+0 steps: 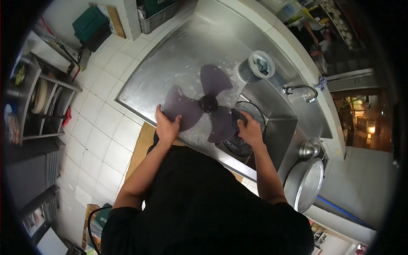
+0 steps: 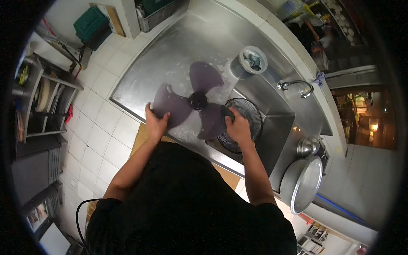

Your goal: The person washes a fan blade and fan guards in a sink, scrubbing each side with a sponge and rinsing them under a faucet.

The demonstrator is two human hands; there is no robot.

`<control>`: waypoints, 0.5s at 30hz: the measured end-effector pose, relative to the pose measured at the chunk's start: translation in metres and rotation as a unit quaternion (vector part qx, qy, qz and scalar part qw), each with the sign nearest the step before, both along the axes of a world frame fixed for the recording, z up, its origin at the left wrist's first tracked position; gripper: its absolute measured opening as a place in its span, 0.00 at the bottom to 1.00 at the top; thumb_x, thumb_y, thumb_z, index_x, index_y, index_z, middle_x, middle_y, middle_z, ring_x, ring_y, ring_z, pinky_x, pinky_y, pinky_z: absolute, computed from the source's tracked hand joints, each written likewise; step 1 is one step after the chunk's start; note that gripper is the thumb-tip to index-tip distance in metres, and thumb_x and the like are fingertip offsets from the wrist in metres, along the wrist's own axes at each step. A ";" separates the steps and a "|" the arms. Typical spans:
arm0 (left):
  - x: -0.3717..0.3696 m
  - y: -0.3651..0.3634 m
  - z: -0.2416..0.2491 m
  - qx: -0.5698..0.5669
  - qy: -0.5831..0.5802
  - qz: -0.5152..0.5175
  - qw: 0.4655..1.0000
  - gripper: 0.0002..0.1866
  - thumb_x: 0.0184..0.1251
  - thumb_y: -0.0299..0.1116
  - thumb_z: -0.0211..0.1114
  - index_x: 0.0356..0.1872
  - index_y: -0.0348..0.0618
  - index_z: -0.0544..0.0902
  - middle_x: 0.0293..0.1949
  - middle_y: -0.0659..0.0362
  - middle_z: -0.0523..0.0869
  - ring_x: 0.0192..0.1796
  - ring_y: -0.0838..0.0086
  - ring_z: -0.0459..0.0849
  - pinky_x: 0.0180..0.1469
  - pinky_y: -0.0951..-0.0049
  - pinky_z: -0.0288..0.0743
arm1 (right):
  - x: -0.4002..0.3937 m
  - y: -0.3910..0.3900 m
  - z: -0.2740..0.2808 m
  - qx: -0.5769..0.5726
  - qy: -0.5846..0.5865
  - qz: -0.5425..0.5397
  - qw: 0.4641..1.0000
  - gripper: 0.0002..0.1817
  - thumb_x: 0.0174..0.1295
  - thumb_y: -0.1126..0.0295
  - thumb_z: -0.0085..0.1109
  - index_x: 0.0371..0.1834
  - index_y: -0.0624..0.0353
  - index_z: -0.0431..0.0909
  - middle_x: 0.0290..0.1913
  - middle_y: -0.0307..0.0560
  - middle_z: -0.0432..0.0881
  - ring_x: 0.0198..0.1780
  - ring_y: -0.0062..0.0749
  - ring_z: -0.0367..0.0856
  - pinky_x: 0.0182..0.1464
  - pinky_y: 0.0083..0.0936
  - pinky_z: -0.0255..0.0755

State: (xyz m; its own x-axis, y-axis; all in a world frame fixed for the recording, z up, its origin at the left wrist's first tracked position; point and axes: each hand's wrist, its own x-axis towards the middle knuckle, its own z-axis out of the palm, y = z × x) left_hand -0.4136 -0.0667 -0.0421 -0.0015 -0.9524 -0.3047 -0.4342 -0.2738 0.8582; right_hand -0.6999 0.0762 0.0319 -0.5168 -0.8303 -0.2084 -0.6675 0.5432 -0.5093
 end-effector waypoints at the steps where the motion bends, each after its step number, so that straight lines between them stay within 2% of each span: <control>1: 0.003 0.003 0.015 -0.155 -0.088 -0.044 0.983 0.39 0.62 0.43 0.79 0.71 0.38 0.72 0.58 0.41 0.84 0.64 0.42 0.81 0.65 0.47 0.72 | 0.005 0.001 0.004 -0.002 -0.003 -0.009 1.000 0.25 0.70 0.65 0.63 0.70 0.56 0.78 0.48 0.63 0.90 0.36 0.48 0.93 0.45 0.38 0.86; 2: 0.003 0.004 0.027 -0.307 -0.170 -0.089 0.932 0.45 0.59 0.44 0.80 0.76 0.42 0.68 0.64 0.41 0.80 0.71 0.43 0.75 0.70 0.43 0.66 | 0.013 0.001 0.006 -0.030 -0.119 -0.120 0.985 0.25 0.69 0.65 0.67 0.69 0.56 0.79 0.44 0.58 0.90 0.40 0.44 0.93 0.47 0.39 0.86; 3: -0.003 0.000 0.035 -0.311 -0.168 -0.102 0.930 0.45 0.59 0.44 0.80 0.76 0.42 0.68 0.64 0.41 0.80 0.71 0.43 0.75 0.70 0.43 0.66 | 0.022 0.002 0.008 -0.060 -0.230 -0.230 0.944 0.25 0.68 0.64 0.70 0.68 0.55 0.80 0.39 0.52 0.91 0.45 0.40 0.93 0.49 0.40 0.85; 4: -0.013 -0.007 0.041 -0.352 -0.177 -0.206 0.896 0.48 0.57 0.45 0.80 0.78 0.47 0.66 0.68 0.41 0.76 0.74 0.44 0.70 0.73 0.40 0.60 | 0.029 0.004 -0.003 -0.075 -0.273 -0.261 0.923 0.25 0.67 0.67 0.72 0.67 0.58 0.80 0.39 0.46 0.90 0.44 0.28 0.90 0.45 0.33 0.84; 5: -0.024 -0.013 0.046 -0.389 -0.183 -0.306 0.849 0.50 0.56 0.46 0.80 0.80 0.52 0.64 0.71 0.41 0.72 0.77 0.45 0.65 0.76 0.37 0.54 | 0.030 0.011 -0.040 -0.081 -0.273 -0.271 0.919 0.25 0.67 0.67 0.72 0.67 0.58 0.80 0.39 0.46 0.90 0.44 0.28 0.90 0.45 0.33 0.84; 6: -0.040 -0.018 0.051 -0.397 -0.230 -0.351 0.817 0.54 0.55 0.51 0.79 0.83 0.63 0.60 0.69 0.40 0.74 0.75 0.45 0.68 0.76 0.36 0.54 | 0.026 0.020 -0.096 -0.137 -0.238 -0.238 0.932 0.24 0.69 0.69 0.68 0.68 0.59 0.79 0.42 0.48 0.89 0.45 0.29 0.89 0.47 0.32 0.83; 7: -0.054 -0.026 0.049 -0.403 -0.227 -0.357 0.812 0.54 0.55 0.51 0.79 0.83 0.63 0.60 0.69 0.40 0.74 0.75 0.45 0.68 0.76 0.36 0.54 | 0.027 0.023 -0.126 -0.192 -0.200 -0.202 0.939 0.23 0.71 0.71 0.65 0.69 0.61 0.78 0.45 0.49 0.89 0.45 0.31 0.89 0.49 0.32 0.83; 8: -0.069 -0.033 0.038 -0.341 -0.276 -0.426 0.791 0.55 0.54 0.52 0.79 0.84 0.67 0.58 0.68 0.41 0.75 0.75 0.45 0.69 0.77 0.36 0.53 | 0.035 0.022 -0.129 -0.197 -0.199 -0.209 0.937 0.23 0.71 0.71 0.65 0.69 0.61 0.78 0.45 0.49 0.89 0.45 0.31 0.89 0.49 0.32 0.83; 9: -0.082 -0.038 0.026 -0.275 -0.324 -0.490 0.761 0.56 0.53 0.53 0.79 0.85 0.70 0.57 0.67 0.41 0.76 0.75 0.44 0.69 0.77 0.35 0.52 | 0.044 0.019 -0.130 -0.200 -0.177 -0.224 0.937 0.22 0.70 0.70 0.65 0.67 0.59 0.80 0.43 0.51 0.88 0.44 0.37 0.89 0.48 0.36 0.83; 10: -0.088 -0.042 0.018 -0.239 -0.273 -0.503 0.785 0.58 0.53 0.53 0.79 0.86 0.70 0.55 0.64 0.39 0.78 0.72 0.44 0.73 0.77 0.37 0.54 | 0.052 0.015 -0.130 -0.204 -0.155 -0.239 0.936 0.21 0.69 0.68 0.66 0.65 0.56 0.81 0.41 0.53 0.88 0.43 0.43 0.89 0.48 0.39 0.82; 11: -0.092 -0.043 0.009 -0.243 -0.273 -0.508 0.779 0.58 0.53 0.53 0.79 0.86 0.70 0.55 0.64 0.39 0.78 0.72 0.44 0.73 0.77 0.37 0.54 | 0.056 0.010 -0.128 -0.209 -0.155 -0.246 0.934 0.21 0.69 0.68 0.66 0.65 0.56 0.81 0.41 0.53 0.88 0.43 0.43 0.89 0.48 0.39 0.82; 13: -0.097 -0.043 0.007 -0.179 -0.238 -0.523 0.799 0.56 0.54 0.49 0.77 0.85 0.70 0.55 0.62 0.38 0.80 0.68 0.43 0.77 0.75 0.42 0.65 | 0.062 -0.004 -0.117 -0.210 0.034 -0.178 0.961 0.20 0.70 0.65 0.63 0.64 0.50 0.83 0.46 0.59 0.86 0.45 0.57 0.87 0.51 0.46 0.81; 14: -0.099 -0.042 0.005 -0.182 -0.239 -0.530 0.793 0.56 0.54 0.49 0.77 0.85 0.70 0.55 0.62 0.38 0.80 0.68 0.43 0.77 0.75 0.42 0.65 | 0.064 -0.010 -0.111 -0.235 0.021 -0.168 0.957 0.19 0.70 0.61 0.63 0.64 0.45 0.84 0.50 0.61 0.85 0.47 0.63 0.86 0.52 0.49 0.81; 15: -0.100 -0.041 0.003 -0.184 -0.222 -0.508 0.812 0.56 0.54 0.49 0.77 0.84 0.70 0.55 0.60 0.37 0.80 0.63 0.41 0.81 0.69 0.45 0.72 | 0.066 -0.017 -0.113 -0.236 0.021 -0.177 0.955 0.19 0.70 0.61 0.63 0.64 0.45 0.84 0.50 0.61 0.85 0.47 0.63 0.86 0.52 0.49 0.81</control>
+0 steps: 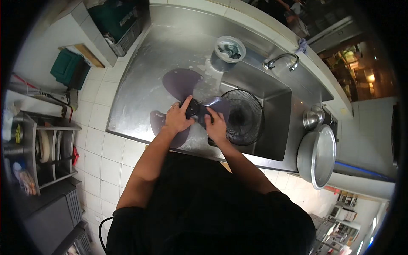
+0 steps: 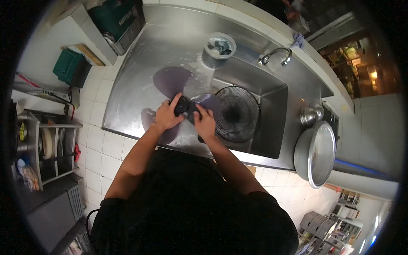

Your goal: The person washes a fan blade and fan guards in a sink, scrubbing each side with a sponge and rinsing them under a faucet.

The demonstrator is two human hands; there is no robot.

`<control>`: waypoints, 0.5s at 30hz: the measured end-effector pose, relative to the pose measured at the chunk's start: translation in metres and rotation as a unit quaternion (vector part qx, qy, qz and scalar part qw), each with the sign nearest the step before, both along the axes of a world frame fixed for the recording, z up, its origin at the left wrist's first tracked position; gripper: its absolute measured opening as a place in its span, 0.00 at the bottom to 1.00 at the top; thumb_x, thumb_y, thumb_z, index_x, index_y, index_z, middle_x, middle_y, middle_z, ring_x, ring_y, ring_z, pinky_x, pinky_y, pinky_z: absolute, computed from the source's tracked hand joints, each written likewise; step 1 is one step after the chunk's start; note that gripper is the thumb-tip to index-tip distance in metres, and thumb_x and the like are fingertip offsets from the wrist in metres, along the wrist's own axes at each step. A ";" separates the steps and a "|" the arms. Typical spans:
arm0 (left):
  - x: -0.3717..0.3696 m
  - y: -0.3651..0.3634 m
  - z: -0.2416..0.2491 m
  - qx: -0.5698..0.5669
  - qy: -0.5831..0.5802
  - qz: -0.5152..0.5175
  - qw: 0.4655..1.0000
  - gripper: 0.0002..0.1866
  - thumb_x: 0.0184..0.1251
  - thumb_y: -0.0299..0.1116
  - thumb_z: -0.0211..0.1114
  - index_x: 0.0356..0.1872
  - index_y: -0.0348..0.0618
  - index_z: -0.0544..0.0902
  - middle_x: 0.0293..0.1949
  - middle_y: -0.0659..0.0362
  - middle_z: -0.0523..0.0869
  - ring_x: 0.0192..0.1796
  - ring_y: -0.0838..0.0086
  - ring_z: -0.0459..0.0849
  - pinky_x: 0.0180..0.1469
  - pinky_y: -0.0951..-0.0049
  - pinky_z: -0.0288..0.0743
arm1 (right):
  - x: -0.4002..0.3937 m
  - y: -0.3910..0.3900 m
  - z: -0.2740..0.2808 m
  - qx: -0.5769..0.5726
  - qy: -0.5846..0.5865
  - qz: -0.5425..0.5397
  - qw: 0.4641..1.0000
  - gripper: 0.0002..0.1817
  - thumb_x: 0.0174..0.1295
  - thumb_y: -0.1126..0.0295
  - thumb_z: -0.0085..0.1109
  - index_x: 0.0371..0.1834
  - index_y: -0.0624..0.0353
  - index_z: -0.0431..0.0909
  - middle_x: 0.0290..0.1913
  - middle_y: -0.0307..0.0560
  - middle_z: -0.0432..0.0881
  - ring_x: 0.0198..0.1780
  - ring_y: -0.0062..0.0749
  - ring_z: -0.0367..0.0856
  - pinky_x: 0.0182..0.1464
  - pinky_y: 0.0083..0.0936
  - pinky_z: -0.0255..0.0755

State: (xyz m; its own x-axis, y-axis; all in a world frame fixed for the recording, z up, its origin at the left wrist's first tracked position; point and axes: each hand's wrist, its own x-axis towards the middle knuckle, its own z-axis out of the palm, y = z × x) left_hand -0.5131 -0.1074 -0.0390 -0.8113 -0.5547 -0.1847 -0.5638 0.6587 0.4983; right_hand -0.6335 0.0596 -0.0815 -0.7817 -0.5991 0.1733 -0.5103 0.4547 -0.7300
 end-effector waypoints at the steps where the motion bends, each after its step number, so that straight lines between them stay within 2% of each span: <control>1: -0.001 0.001 -0.002 0.006 0.024 0.025 0.999 0.55 0.53 0.48 0.76 0.84 0.71 0.56 0.59 0.37 0.80 0.59 0.39 0.84 0.63 0.48 0.79 | 0.002 -0.006 -0.002 0.008 0.004 0.024 1.000 0.20 0.70 0.60 0.64 0.65 0.44 0.84 0.50 0.60 0.85 0.47 0.62 0.86 0.52 0.49 0.81; 3: -0.002 0.001 0.005 0.028 -0.002 0.026 0.999 0.54 0.53 0.47 0.75 0.83 0.70 0.56 0.58 0.37 0.81 0.58 0.39 0.85 0.61 0.48 0.81 | 0.000 -0.010 0.000 0.038 0.002 0.053 0.998 0.20 0.70 0.56 0.65 0.64 0.42 0.85 0.49 0.58 0.84 0.48 0.61 0.87 0.50 0.50 0.82; 6: -0.007 -0.002 0.010 0.051 -0.023 0.037 0.998 0.54 0.52 0.46 0.76 0.82 0.67 0.57 0.57 0.37 0.82 0.56 0.39 0.87 0.59 0.48 0.82 | -0.019 -0.032 0.006 0.034 0.035 0.031 0.998 0.20 0.70 0.55 0.66 0.64 0.42 0.86 0.47 0.58 0.84 0.47 0.61 0.87 0.50 0.50 0.82; 8: -0.008 -0.002 0.005 0.054 -0.026 0.039 0.997 0.54 0.51 0.47 0.76 0.82 0.66 0.58 0.57 0.37 0.82 0.56 0.39 0.87 0.60 0.48 0.82 | -0.023 -0.039 0.008 0.051 0.017 0.004 0.999 0.20 0.69 0.55 0.66 0.62 0.42 0.86 0.49 0.59 0.84 0.48 0.61 0.87 0.49 0.51 0.82; 11: -0.012 -0.005 0.007 0.043 -0.012 0.059 0.997 0.54 0.51 0.47 0.76 0.82 0.64 0.58 0.57 0.37 0.82 0.55 0.40 0.88 0.59 0.49 0.83 | -0.005 -0.015 0.004 0.059 0.007 0.055 0.997 0.20 0.66 0.57 0.69 0.62 0.43 0.87 0.52 0.61 0.86 0.50 0.63 0.87 0.53 0.52 0.81; 12: -0.010 -0.004 0.008 0.048 -0.014 0.054 0.997 0.53 0.52 0.48 0.76 0.81 0.63 0.59 0.58 0.38 0.82 0.55 0.41 0.88 0.58 0.49 0.83 | -0.001 -0.005 0.007 0.030 0.043 0.097 0.994 0.21 0.65 0.58 0.70 0.62 0.44 0.87 0.51 0.61 0.86 0.50 0.63 0.87 0.55 0.51 0.81; 14: -0.009 -0.004 0.004 0.059 -0.022 0.048 0.997 0.52 0.53 0.49 0.76 0.81 0.63 0.59 0.58 0.38 0.82 0.56 0.42 0.88 0.57 0.48 0.83 | -0.011 -0.011 0.004 0.075 -0.034 0.077 0.994 0.20 0.65 0.57 0.71 0.60 0.44 0.88 0.52 0.61 0.86 0.51 0.63 0.87 0.56 0.49 0.81; 15: -0.008 -0.005 0.002 0.047 -0.018 0.045 0.998 0.52 0.53 0.49 0.77 0.80 0.63 0.60 0.58 0.38 0.82 0.56 0.42 0.88 0.57 0.48 0.83 | -0.019 -0.023 0.009 0.071 -0.031 0.069 0.995 0.19 0.65 0.57 0.70 0.59 0.44 0.89 0.52 0.61 0.86 0.51 0.61 0.87 0.56 0.49 0.82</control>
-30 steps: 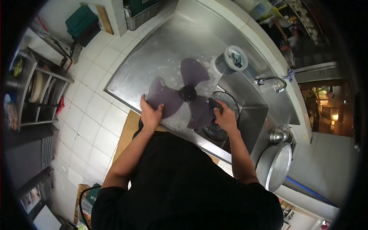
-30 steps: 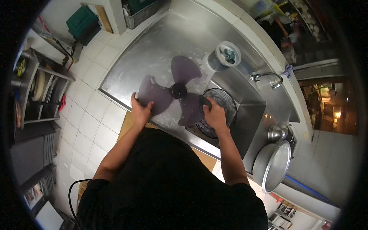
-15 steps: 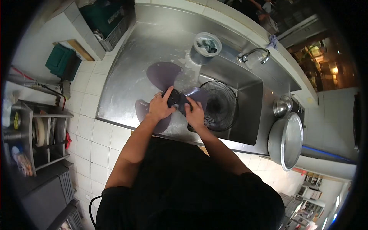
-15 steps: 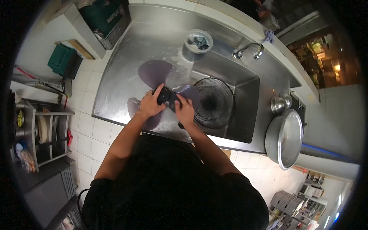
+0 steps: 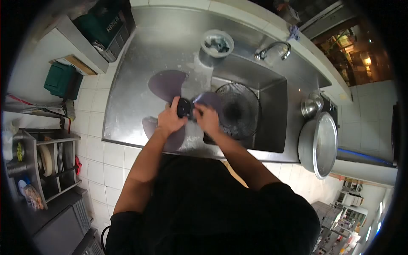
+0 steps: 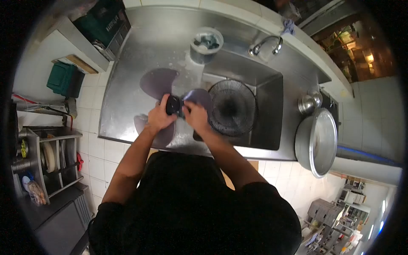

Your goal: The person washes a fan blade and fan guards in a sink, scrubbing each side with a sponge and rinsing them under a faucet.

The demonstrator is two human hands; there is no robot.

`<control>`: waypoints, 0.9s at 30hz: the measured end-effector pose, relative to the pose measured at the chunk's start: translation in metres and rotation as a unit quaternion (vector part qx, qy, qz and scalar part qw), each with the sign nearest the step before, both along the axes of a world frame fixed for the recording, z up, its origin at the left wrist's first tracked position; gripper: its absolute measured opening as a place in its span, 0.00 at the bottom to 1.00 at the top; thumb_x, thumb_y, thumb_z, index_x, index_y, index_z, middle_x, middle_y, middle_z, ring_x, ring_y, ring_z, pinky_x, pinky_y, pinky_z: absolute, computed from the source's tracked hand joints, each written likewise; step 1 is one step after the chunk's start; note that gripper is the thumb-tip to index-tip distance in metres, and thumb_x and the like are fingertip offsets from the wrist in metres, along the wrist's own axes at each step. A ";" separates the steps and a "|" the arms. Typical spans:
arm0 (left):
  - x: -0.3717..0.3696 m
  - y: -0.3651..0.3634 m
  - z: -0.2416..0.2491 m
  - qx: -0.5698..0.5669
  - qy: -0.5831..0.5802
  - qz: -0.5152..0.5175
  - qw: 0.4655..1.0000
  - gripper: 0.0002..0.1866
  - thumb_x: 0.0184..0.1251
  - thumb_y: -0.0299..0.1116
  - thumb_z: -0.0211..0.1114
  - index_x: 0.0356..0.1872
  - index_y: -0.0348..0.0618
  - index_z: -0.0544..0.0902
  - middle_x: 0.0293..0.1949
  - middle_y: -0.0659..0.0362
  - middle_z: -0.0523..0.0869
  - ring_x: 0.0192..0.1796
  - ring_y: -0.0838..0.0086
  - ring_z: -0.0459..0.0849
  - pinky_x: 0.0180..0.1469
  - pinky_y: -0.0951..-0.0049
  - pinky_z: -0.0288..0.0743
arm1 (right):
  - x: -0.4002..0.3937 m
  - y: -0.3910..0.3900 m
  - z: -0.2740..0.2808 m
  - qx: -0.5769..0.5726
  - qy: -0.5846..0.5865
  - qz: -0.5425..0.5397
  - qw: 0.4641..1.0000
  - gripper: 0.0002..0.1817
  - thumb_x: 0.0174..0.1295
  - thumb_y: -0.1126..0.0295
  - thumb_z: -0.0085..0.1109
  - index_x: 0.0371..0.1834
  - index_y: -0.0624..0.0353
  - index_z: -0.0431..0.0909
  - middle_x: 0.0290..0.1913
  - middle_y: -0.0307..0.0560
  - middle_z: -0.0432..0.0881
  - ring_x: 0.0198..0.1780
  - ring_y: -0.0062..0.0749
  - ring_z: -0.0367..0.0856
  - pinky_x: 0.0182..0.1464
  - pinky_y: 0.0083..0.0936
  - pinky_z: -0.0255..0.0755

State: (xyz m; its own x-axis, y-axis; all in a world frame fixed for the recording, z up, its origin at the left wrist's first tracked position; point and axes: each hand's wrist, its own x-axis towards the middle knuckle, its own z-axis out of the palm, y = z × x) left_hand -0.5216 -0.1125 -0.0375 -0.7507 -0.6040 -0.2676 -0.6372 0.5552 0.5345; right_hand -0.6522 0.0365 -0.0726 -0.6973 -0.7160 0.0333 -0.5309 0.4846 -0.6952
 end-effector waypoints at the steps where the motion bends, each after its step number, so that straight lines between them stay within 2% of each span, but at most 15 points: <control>1: 0.002 0.002 -0.002 -0.011 0.003 -0.004 1.000 0.52 0.53 0.49 0.77 0.80 0.63 0.60 0.58 0.38 0.82 0.56 0.42 0.88 0.57 0.49 0.83 | -0.008 -0.010 0.006 -0.002 0.002 -0.010 1.000 0.19 0.65 0.57 0.70 0.58 0.45 0.90 0.51 0.61 0.87 0.52 0.60 0.88 0.56 0.48 0.82; 3: -0.002 0.000 0.006 0.004 -0.019 -0.004 1.000 0.52 0.52 0.48 0.77 0.80 0.63 0.60 0.58 0.38 0.82 0.56 0.41 0.88 0.57 0.49 0.83 | -0.016 -0.008 0.016 0.011 0.005 0.009 1.000 0.20 0.66 0.59 0.71 0.60 0.47 0.89 0.50 0.60 0.88 0.49 0.58 0.88 0.53 0.46 0.82; 5: -0.001 -0.005 0.001 -0.002 -0.001 -0.022 1.000 0.54 0.51 0.48 0.78 0.81 0.64 0.59 0.57 0.40 0.84 0.57 0.41 0.87 0.60 0.48 0.81 | -0.020 0.007 0.016 0.067 0.025 0.097 0.993 0.17 0.67 0.60 0.69 0.59 0.46 0.89 0.48 0.60 0.88 0.48 0.58 0.88 0.52 0.45 0.82; 9: 0.003 0.002 0.004 0.001 -0.018 -0.023 1.000 0.53 0.50 0.47 0.78 0.80 0.64 0.60 0.58 0.40 0.84 0.58 0.41 0.87 0.60 0.49 0.81 | -0.023 -0.011 0.013 0.029 -0.012 0.067 0.997 0.18 0.67 0.58 0.68 0.59 0.43 0.89 0.49 0.61 0.87 0.49 0.58 0.88 0.54 0.46 0.82; 11: -0.001 -0.003 0.004 -0.007 -0.013 -0.013 1.000 0.52 0.52 0.49 0.78 0.79 0.63 0.60 0.57 0.39 0.82 0.56 0.41 0.88 0.59 0.48 0.82 | -0.023 -0.027 0.020 0.022 -0.011 0.010 1.000 0.18 0.67 0.57 0.69 0.59 0.41 0.89 0.51 0.60 0.87 0.50 0.58 0.88 0.54 0.46 0.81; 13: 0.002 -0.001 0.001 -0.010 -0.011 -0.013 1.000 0.52 0.52 0.49 0.78 0.79 0.63 0.60 0.57 0.39 0.82 0.55 0.41 0.88 0.59 0.48 0.82 | -0.013 -0.004 0.006 0.009 0.006 0.016 1.000 0.19 0.66 0.56 0.70 0.59 0.41 0.89 0.51 0.58 0.87 0.51 0.58 0.88 0.53 0.48 0.82; 15: -0.002 -0.005 0.003 -0.014 -0.006 -0.011 1.000 0.52 0.52 0.49 0.78 0.79 0.62 0.59 0.57 0.39 0.83 0.55 0.40 0.88 0.59 0.48 0.82 | -0.009 0.019 0.009 0.037 0.038 0.111 0.992 0.19 0.66 0.57 0.70 0.59 0.43 0.89 0.51 0.58 0.87 0.52 0.57 0.88 0.53 0.49 0.82; 17: 0.000 0.003 0.003 -0.001 -0.018 0.010 1.000 0.51 0.51 0.48 0.77 0.78 0.63 0.61 0.58 0.39 0.84 0.57 0.40 0.87 0.59 0.48 0.81 | -0.026 0.014 0.014 0.073 0.037 0.098 0.992 0.19 0.66 0.56 0.70 0.59 0.42 0.89 0.50 0.58 0.87 0.52 0.56 0.88 0.55 0.48 0.83; 19: 0.003 0.010 0.004 0.000 -0.022 0.016 1.000 0.50 0.51 0.48 0.76 0.78 0.63 0.61 0.57 0.39 0.84 0.56 0.40 0.87 0.59 0.48 0.81 | -0.054 -0.004 0.011 0.093 0.020 -0.101 0.990 0.19 0.65 0.54 0.70 0.59 0.38 0.89 0.51 0.58 0.87 0.52 0.57 0.88 0.57 0.47 0.82; 21: 0.004 0.009 0.006 -0.008 -0.018 0.024 1.000 0.50 0.51 0.48 0.76 0.78 0.63 0.61 0.57 0.39 0.84 0.55 0.39 0.87 0.59 0.48 0.81 | -0.050 -0.004 0.008 0.075 0.034 -0.141 0.987 0.19 0.65 0.52 0.69 0.59 0.37 0.89 0.49 0.58 0.88 0.52 0.57 0.88 0.57 0.47 0.83; 23: 0.002 0.011 0.005 -0.009 0.000 0.018 1.000 0.51 0.51 0.49 0.77 0.78 0.62 0.60 0.56 0.38 0.83 0.54 0.39 0.88 0.58 0.46 0.82 | -0.024 0.004 0.012 0.085 0.098 0.098 0.987 0.20 0.67 0.51 0.67 0.59 0.44 0.89 0.46 0.59 0.90 0.52 0.58 0.89 0.55 0.47 0.84; 24: -0.001 0.010 0.009 -0.012 0.006 0.018 1.000 0.51 0.51 0.49 0.77 0.78 0.62 0.60 0.56 0.38 0.83 0.54 0.39 0.88 0.58 0.46 0.82 | -0.039 -0.001 0.014 0.082 0.104 0.097 0.986 0.20 0.67 0.51 0.67 0.59 0.44 0.89 0.46 0.59 0.90 0.52 0.58 0.89 0.55 0.47 0.84; 27: 0.007 0.019 0.008 0.011 -0.001 0.038 0.999 0.51 0.52 0.49 0.76 0.79 0.62 0.60 0.56 0.38 0.83 0.54 0.39 0.88 0.57 0.47 0.82 | -0.088 -0.003 -0.005 0.072 -0.006 -0.147 0.987 0.18 0.69 0.51 0.64 0.60 0.36 0.89 0.51 0.55 0.88 0.54 0.59 0.88 0.59 0.48 0.82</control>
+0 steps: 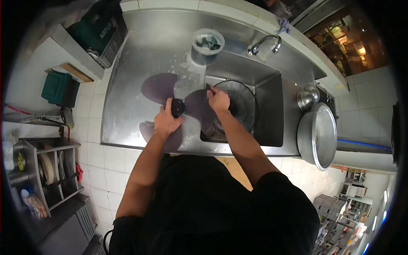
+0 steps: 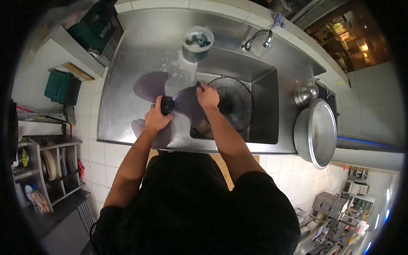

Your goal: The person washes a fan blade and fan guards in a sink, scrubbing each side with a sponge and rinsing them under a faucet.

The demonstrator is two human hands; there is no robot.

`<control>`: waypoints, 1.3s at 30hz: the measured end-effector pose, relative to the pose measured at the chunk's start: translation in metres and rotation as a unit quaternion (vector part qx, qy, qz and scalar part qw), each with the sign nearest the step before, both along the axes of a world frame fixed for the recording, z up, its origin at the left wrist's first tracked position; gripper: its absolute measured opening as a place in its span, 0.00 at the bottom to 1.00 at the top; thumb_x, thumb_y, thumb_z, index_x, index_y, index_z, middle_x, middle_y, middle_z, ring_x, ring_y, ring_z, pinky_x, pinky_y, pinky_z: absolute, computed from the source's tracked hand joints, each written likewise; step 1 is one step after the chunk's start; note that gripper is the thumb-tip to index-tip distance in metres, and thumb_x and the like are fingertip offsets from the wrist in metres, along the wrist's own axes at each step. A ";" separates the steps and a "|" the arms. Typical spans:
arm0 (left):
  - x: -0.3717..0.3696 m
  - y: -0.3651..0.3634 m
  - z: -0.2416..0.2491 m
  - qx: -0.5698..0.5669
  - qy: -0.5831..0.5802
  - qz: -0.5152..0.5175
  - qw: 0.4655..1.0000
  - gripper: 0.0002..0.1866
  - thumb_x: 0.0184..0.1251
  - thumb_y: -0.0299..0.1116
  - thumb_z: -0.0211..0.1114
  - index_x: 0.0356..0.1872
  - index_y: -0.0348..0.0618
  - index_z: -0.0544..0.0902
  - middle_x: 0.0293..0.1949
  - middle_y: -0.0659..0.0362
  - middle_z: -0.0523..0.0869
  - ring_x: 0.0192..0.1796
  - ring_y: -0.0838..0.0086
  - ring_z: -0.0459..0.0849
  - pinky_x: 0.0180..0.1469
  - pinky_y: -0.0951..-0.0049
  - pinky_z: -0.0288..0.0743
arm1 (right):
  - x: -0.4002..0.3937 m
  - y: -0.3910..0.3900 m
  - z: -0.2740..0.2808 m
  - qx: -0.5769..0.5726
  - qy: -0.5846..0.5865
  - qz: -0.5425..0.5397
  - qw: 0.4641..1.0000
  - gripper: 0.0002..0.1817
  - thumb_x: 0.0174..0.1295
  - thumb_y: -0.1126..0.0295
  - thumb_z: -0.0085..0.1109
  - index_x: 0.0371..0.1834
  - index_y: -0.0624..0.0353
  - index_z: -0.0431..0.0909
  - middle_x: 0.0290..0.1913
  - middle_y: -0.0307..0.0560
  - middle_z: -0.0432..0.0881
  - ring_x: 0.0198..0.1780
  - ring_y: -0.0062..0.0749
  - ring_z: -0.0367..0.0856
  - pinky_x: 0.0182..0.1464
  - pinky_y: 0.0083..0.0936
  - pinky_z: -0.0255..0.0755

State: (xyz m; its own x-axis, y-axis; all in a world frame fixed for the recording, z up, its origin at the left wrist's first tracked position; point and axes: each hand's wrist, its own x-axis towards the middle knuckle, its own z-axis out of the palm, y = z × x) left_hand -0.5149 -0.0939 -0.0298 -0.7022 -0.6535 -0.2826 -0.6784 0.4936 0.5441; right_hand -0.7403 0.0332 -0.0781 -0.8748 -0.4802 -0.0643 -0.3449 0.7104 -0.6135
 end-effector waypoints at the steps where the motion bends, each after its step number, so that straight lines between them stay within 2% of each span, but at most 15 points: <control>1: 0.003 0.001 -0.004 -0.004 -0.003 0.001 1.000 0.52 0.52 0.49 0.76 0.79 0.62 0.59 0.56 0.38 0.83 0.54 0.39 0.88 0.57 0.46 0.82 | 0.009 -0.004 0.017 0.060 -0.007 0.008 0.998 0.18 0.70 0.50 0.64 0.61 0.34 0.88 0.52 0.54 0.88 0.53 0.59 0.88 0.59 0.48 0.82; 2: -0.002 -0.002 -0.005 -0.013 0.001 -0.001 1.000 0.52 0.52 0.49 0.76 0.80 0.62 0.59 0.57 0.38 0.82 0.54 0.39 0.88 0.57 0.46 0.82 | 0.028 -0.004 0.021 0.058 -0.004 0.003 0.998 0.18 0.70 0.50 0.64 0.61 0.34 0.88 0.52 0.54 0.88 0.53 0.59 0.88 0.59 0.48 0.82; 4: -0.006 -0.002 -0.008 -0.023 0.019 0.005 1.000 0.52 0.52 0.48 0.75 0.80 0.62 0.59 0.57 0.37 0.82 0.53 0.39 0.88 0.57 0.46 0.82 | 0.061 0.000 0.019 0.044 0.129 0.278 0.951 0.21 0.70 0.50 0.64 0.63 0.40 0.87 0.50 0.57 0.89 0.49 0.58 0.89 0.54 0.48 0.84; 6: 0.004 0.006 -0.015 -0.023 0.016 0.009 1.000 0.52 0.52 0.48 0.75 0.81 0.61 0.58 0.57 0.37 0.81 0.53 0.39 0.88 0.56 0.46 0.82 | 0.052 0.009 0.018 0.037 0.106 0.255 0.961 0.22 0.70 0.49 0.64 0.63 0.40 0.87 0.50 0.59 0.89 0.49 0.58 0.89 0.53 0.48 0.84; 8: 0.000 0.011 -0.015 -0.033 0.025 0.055 0.998 0.53 0.53 0.48 0.74 0.81 0.61 0.57 0.58 0.36 0.80 0.52 0.38 0.88 0.56 0.45 0.82 | 0.022 0.010 0.026 0.052 -0.004 0.035 0.998 0.20 0.69 0.49 0.65 0.63 0.35 0.87 0.53 0.57 0.87 0.53 0.58 0.88 0.58 0.48 0.82; 10: 0.008 0.017 -0.015 -0.026 0.022 0.057 0.998 0.53 0.53 0.48 0.73 0.81 0.60 0.56 0.58 0.36 0.80 0.52 0.38 0.88 0.56 0.45 0.82 | 0.040 0.029 0.017 0.051 0.036 0.045 0.997 0.20 0.69 0.48 0.66 0.62 0.35 0.88 0.52 0.56 0.87 0.54 0.57 0.88 0.59 0.47 0.82; 12: 0.000 0.015 -0.012 -0.026 0.032 0.067 0.997 0.53 0.54 0.48 0.73 0.82 0.60 0.56 0.58 0.36 0.80 0.52 0.38 0.88 0.56 0.45 0.82 | 0.064 0.048 0.007 0.016 0.150 0.308 0.939 0.21 0.69 0.49 0.65 0.62 0.39 0.88 0.47 0.58 0.88 0.49 0.57 0.90 0.53 0.47 0.84; 14: 0.007 0.020 -0.014 -0.029 0.035 0.075 0.996 0.52 0.54 0.48 0.72 0.81 0.59 0.56 0.58 0.36 0.79 0.52 0.37 0.88 0.55 0.44 0.82 | 0.061 0.056 0.002 0.009 0.146 0.274 0.951 0.21 0.69 0.48 0.66 0.62 0.39 0.88 0.47 0.56 0.88 0.45 0.57 0.90 0.48 0.47 0.85; 16: 0.006 0.020 -0.019 -0.033 0.042 0.081 0.995 0.52 0.54 0.48 0.72 0.81 0.59 0.56 0.58 0.36 0.79 0.51 0.37 0.88 0.55 0.44 0.82 | 0.041 0.052 0.005 0.010 0.093 0.087 0.992 0.20 0.68 0.48 0.66 0.61 0.34 0.88 0.50 0.54 0.87 0.45 0.55 0.90 0.47 0.46 0.85; 20: 0.008 0.022 -0.016 -0.028 0.033 0.086 0.995 0.51 0.54 0.47 0.72 0.81 0.59 0.56 0.57 0.36 0.79 0.50 0.37 0.88 0.55 0.43 0.83 | 0.064 0.074 0.010 0.005 0.161 0.267 0.950 0.18 0.68 0.51 0.67 0.59 0.38 0.89 0.44 0.53 0.88 0.41 0.54 0.90 0.45 0.45 0.85; 22: 0.009 0.023 -0.017 -0.029 0.036 0.085 0.995 0.51 0.54 0.47 0.72 0.81 0.59 0.56 0.57 0.36 0.79 0.50 0.36 0.88 0.54 0.43 0.83 | 0.045 0.076 0.005 -0.023 0.137 0.144 0.980 0.17 0.69 0.52 0.67 0.59 0.36 0.88 0.46 0.50 0.86 0.42 0.51 0.89 0.45 0.45 0.85; 27: 0.008 0.023 -0.018 -0.033 0.048 0.085 0.995 0.51 0.54 0.47 0.72 0.80 0.60 0.55 0.57 0.35 0.79 0.50 0.36 0.88 0.54 0.43 0.83 | 0.064 0.102 -0.002 -0.010 0.168 0.293 0.941 0.20 0.70 0.52 0.67 0.62 0.38 0.87 0.46 0.48 0.84 0.42 0.50 0.88 0.43 0.44 0.85; 34: 0.005 0.023 -0.017 -0.044 0.034 0.095 0.994 0.51 0.55 0.48 0.72 0.80 0.58 0.55 0.54 0.36 0.79 0.48 0.37 0.88 0.52 0.44 0.83 | 0.062 0.123 -0.012 -0.033 0.179 0.168 0.969 0.22 0.67 0.54 0.70 0.64 0.41 0.84 0.46 0.49 0.83 0.43 0.51 0.88 0.43 0.47 0.83; 38: 0.005 0.020 -0.020 -0.043 0.033 0.092 0.994 0.51 0.55 0.49 0.71 0.80 0.58 0.55 0.53 0.37 0.79 0.47 0.37 0.89 0.52 0.43 0.83 | 0.039 0.112 -0.014 -0.001 0.137 -0.073 0.988 0.24 0.68 0.56 0.68 0.64 0.52 0.82 0.53 0.56 0.83 0.49 0.57 0.86 0.47 0.46 0.83; 39: 0.004 0.020 -0.021 -0.040 0.030 0.089 0.995 0.51 0.55 0.49 0.71 0.80 0.58 0.55 0.53 0.37 0.79 0.47 0.37 0.89 0.52 0.43 0.83 | 0.038 0.106 -0.013 -0.025 0.161 -0.043 0.986 0.23 0.68 0.56 0.68 0.64 0.52 0.82 0.54 0.56 0.83 0.50 0.58 0.86 0.48 0.46 0.82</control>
State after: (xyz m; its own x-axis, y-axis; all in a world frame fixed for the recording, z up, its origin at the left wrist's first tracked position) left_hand -0.5104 -0.0737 -0.0506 -0.5872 -0.7879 -0.1855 -0.7261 0.4115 0.5509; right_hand -0.7021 0.1391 -0.0914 -0.8836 -0.3988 0.2453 -0.4673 0.7178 -0.5162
